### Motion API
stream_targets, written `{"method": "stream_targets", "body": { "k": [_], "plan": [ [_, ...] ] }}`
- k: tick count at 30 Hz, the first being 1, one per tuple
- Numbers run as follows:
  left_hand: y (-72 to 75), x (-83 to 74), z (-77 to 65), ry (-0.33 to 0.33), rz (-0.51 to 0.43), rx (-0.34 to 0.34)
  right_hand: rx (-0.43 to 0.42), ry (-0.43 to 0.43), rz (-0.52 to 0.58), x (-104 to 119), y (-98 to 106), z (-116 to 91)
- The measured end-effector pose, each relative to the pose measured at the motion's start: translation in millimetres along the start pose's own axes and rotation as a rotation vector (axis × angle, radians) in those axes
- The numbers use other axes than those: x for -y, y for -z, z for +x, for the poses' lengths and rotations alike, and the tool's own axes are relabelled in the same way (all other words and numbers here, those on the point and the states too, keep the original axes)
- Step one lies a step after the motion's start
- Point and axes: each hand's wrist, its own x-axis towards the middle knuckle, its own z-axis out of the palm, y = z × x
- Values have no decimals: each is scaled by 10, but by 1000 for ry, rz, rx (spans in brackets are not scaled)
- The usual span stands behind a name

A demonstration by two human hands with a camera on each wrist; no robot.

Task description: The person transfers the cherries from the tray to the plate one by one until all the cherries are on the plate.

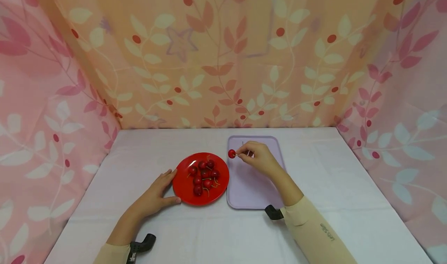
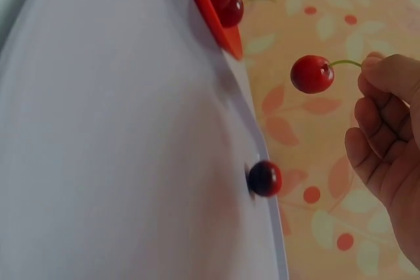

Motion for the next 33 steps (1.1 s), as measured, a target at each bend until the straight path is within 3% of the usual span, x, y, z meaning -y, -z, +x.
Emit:
{"method": "stream_targets", "body": {
  "k": [9, 24, 33],
  "plan": [
    [-13, 18, 0, -1, -4, -2, 44, 76, 49, 248, -247, 96],
    [0, 1, -6, -7, -15, 2, 162, 84, 103, 573, -648, 191],
    [13, 6, -13, -15, -2, -7, 208, 87, 121, 635, -848, 181]
  ]
}}
